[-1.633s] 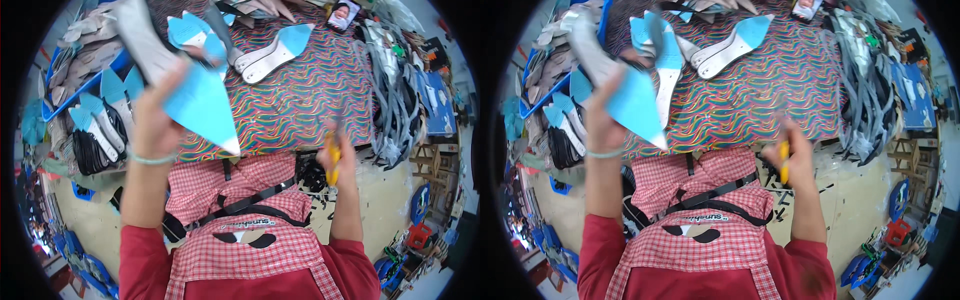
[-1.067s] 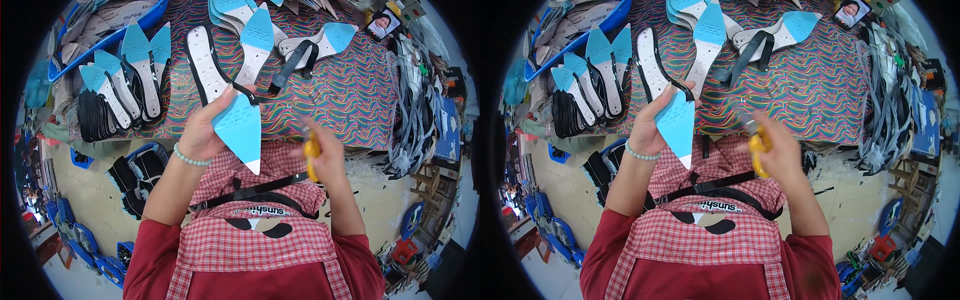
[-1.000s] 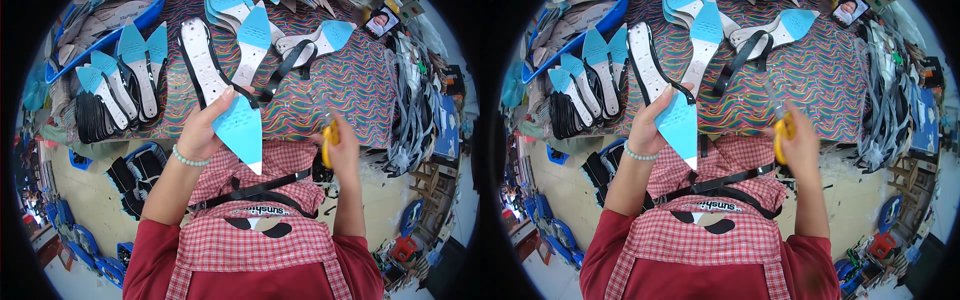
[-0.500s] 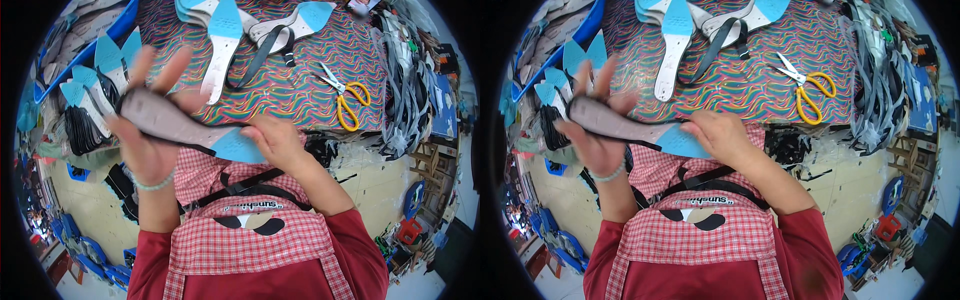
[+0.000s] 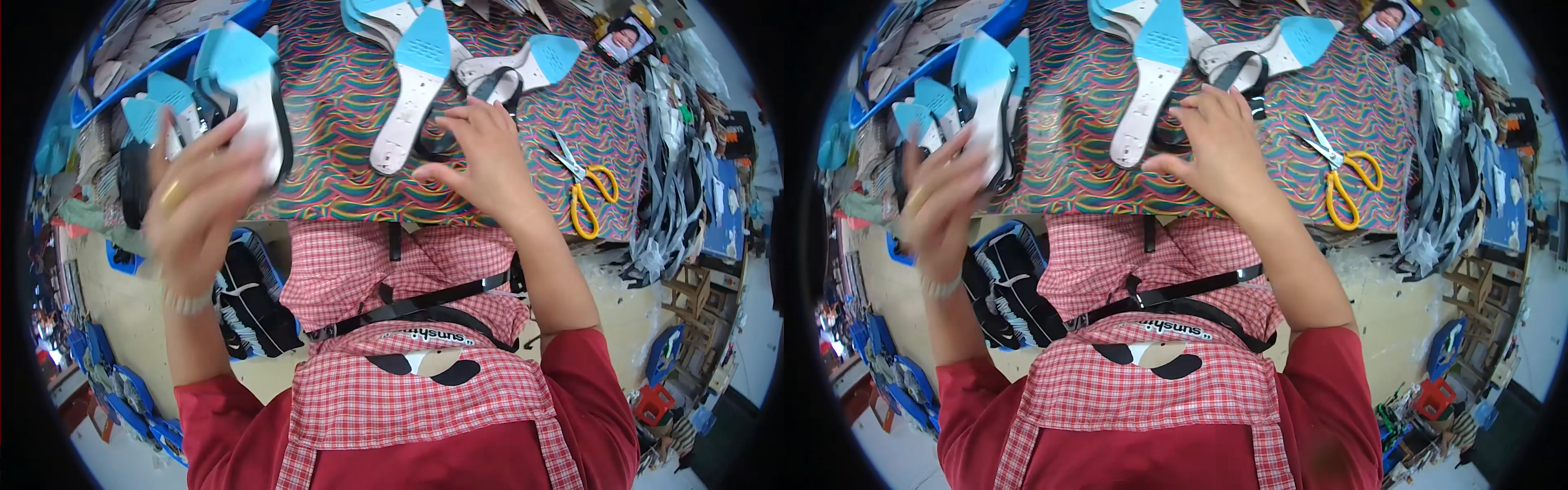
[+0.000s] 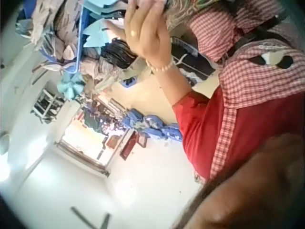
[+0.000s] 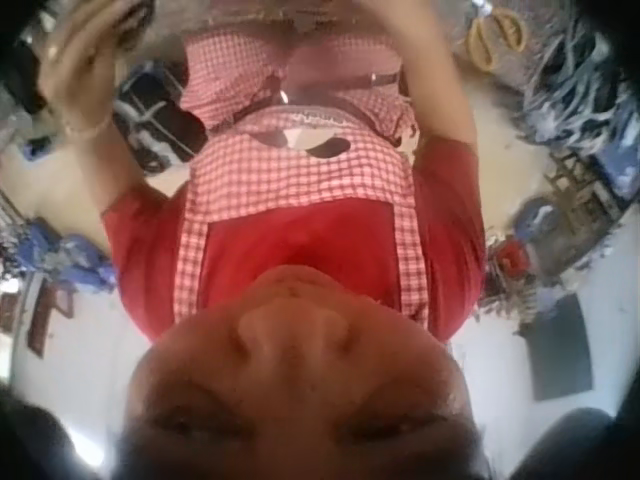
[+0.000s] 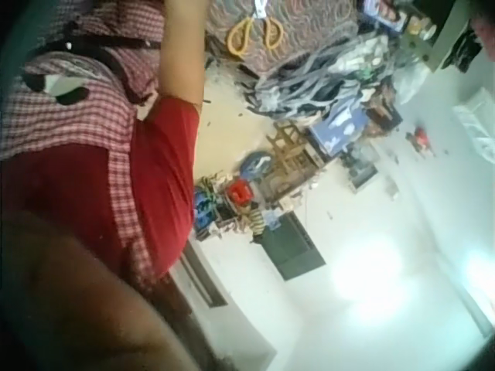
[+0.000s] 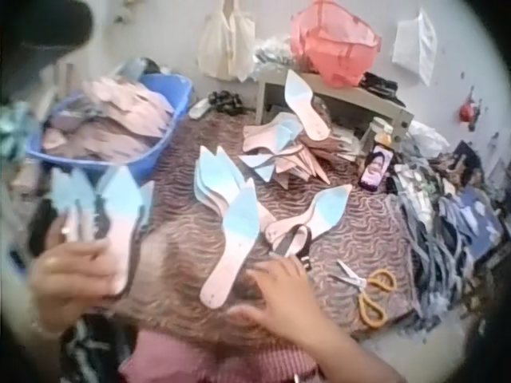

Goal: The person assembles slipper soles by attaching black elastic straps to the sides of light blue and white insoles. They pick up a sole, wrap the strap around the edges, and secure it in place, repeating this process for multiple units on a cluttered workbench.

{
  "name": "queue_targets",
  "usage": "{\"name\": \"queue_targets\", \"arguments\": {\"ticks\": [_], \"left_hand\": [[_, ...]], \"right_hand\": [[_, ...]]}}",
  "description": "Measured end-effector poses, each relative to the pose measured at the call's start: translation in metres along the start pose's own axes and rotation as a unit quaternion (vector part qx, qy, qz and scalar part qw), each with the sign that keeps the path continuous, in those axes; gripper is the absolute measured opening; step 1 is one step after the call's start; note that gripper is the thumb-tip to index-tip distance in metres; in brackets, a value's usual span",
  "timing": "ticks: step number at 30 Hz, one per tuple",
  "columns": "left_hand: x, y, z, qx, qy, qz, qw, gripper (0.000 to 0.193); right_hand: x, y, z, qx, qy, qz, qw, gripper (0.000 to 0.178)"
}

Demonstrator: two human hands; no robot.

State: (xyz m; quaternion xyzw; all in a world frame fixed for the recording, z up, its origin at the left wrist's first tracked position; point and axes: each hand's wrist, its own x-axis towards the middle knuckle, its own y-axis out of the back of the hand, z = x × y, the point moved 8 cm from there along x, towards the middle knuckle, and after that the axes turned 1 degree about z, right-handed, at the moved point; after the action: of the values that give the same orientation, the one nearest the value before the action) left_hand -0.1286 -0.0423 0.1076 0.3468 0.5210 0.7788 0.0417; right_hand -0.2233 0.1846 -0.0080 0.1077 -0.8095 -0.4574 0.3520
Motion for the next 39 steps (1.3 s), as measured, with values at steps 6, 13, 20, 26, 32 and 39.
{"name": "queue_targets", "arguments": {"ticks": [6,13,20,26,32,39], "left_hand": [[-0.065,-0.093,-0.069,0.093,0.150,-0.153,0.972,0.051],[-0.005,-0.192,0.112,-0.514,0.094,-0.208,0.827,0.030],[-0.050,-0.212,0.145,-0.732,0.325,-0.316,0.509,0.032],[0.045,-0.175,0.039,-0.230,0.126,0.027,0.965,0.033],[0.056,-0.241,-0.029,0.027,0.242,0.063,0.968,0.062],[-0.038,-0.194,0.008,-0.055,0.113,-0.010,0.992,0.052]], "right_hand": [[-0.023,-0.012,0.015,0.078,-0.117,-0.052,0.989,0.017],[-0.041,0.060,-0.029,0.577,-0.215,0.102,0.781,0.020],[-0.069,0.090,0.096,0.739,-0.230,0.251,0.581,0.035],[-0.118,0.084,0.132,0.763,-0.150,0.143,0.612,0.031],[-0.111,0.053,0.043,0.610,-0.262,0.068,0.744,0.031],[-0.121,0.050,0.047,0.608,-0.283,0.004,0.742,0.025]]}}
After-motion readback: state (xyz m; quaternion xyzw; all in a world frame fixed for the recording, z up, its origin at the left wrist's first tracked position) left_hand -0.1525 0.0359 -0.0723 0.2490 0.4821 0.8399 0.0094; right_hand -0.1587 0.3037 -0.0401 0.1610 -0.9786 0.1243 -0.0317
